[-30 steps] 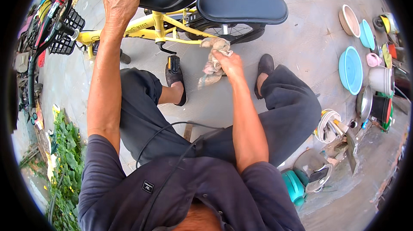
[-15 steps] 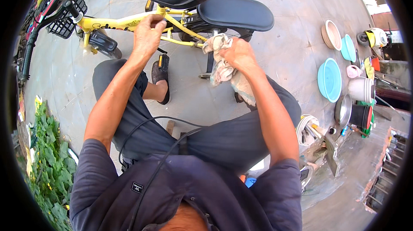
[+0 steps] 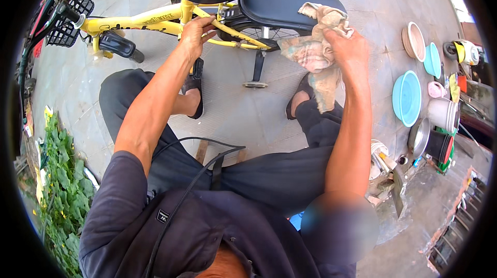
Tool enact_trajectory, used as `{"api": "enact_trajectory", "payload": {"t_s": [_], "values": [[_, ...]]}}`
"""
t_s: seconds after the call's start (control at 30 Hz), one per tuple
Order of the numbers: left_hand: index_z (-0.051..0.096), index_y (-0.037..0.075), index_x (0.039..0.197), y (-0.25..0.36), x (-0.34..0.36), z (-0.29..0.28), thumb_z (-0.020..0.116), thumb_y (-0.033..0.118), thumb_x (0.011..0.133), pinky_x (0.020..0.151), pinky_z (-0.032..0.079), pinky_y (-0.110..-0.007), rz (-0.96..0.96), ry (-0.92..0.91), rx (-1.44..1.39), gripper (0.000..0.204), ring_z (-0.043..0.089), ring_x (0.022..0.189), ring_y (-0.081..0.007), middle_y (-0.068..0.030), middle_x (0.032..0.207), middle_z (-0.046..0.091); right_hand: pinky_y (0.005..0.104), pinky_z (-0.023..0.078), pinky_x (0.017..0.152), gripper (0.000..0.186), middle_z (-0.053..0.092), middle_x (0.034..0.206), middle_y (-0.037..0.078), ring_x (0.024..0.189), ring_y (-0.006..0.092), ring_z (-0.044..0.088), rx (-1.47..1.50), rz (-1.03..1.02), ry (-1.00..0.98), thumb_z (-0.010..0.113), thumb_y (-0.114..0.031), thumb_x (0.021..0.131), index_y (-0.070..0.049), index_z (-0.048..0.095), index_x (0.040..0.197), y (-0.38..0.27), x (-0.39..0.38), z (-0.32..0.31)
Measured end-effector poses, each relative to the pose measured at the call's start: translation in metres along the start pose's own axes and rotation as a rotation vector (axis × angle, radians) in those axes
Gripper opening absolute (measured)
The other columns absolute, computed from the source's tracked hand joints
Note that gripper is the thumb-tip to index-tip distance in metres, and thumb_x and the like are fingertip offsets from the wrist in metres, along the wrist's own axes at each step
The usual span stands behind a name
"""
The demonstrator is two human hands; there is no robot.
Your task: The person is repairing a yellow bicycle, focusing on the seat area. They wipe the frame with a cloth, then use a screwdriver and pliers to adjust and tighten components under the seat.
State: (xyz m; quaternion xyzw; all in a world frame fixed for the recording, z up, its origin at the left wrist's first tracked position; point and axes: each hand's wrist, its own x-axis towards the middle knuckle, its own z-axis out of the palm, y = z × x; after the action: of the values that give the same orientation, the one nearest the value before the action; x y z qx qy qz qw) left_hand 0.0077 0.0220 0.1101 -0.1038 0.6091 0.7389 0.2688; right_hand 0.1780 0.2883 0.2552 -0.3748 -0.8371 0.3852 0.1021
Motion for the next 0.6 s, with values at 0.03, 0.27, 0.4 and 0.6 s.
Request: {"api": "enact_trajectory", "payload": {"t_s": [0.03, 0.27, 0.4, 0.6], "values": [[0.062, 0.006, 0.102, 0.002, 0.001, 0.001, 0.065, 0.016, 0.081, 0.074, 0.045, -0.028, 0.012, -0.001, 0.026, 0.024, 0.057, 0.087, -0.0128, -0.0027, 0.092, 0.063, 0.0328, 0.047, 0.075, 0.041, 0.068, 0.085, 0.015, 0.081, 0.0228, 0.064, -0.058, -0.018, 0.004, 0.067, -0.027, 0.073, 0.003, 0.064, 0.100, 0.000, 0.002, 0.004], [0.066, 0.002, 0.099, 0.005, 0.006, 0.003, 0.066, 0.013, 0.076, 0.063, 0.042, -0.024, 0.135, -0.009, 0.063, 0.026, 0.055, 0.075, -0.0119, -0.0045, 0.086, 0.065, 0.0357, 0.047, 0.076, 0.041, 0.067, 0.088, 0.017, 0.084, 0.0283, 0.065, -0.194, -0.101, -0.119, 0.066, -0.030, 0.074, -0.001, 0.064, 0.103, -0.024, -0.010, 0.016], [0.067, 0.000, 0.098, 0.009, 0.007, 0.006, 0.064, 0.006, 0.073, 0.059, 0.042, -0.025, 0.178, -0.020, 0.093, 0.026, 0.054, 0.070, -0.0128, -0.0062, 0.085, 0.065, 0.0387, 0.047, 0.078, 0.041, 0.066, 0.090, 0.020, 0.088, 0.0340, 0.063, -0.340, -0.136, -0.086, 0.065, -0.030, 0.074, -0.001, 0.064, 0.103, -0.029, -0.009, 0.020], [0.067, 0.000, 0.098, 0.010, 0.006, 0.011, 0.061, 0.004, 0.073, 0.057, 0.043, -0.025, 0.148, 0.026, 0.083, 0.026, 0.055, 0.069, -0.0130, -0.0063, 0.086, 0.065, 0.0396, 0.046, 0.078, 0.041, 0.066, 0.091, 0.021, 0.089, 0.0351, 0.063, -0.347, -0.144, -0.086, 0.065, -0.030, 0.074, -0.001, 0.063, 0.103, -0.029, -0.009, 0.021]]}}
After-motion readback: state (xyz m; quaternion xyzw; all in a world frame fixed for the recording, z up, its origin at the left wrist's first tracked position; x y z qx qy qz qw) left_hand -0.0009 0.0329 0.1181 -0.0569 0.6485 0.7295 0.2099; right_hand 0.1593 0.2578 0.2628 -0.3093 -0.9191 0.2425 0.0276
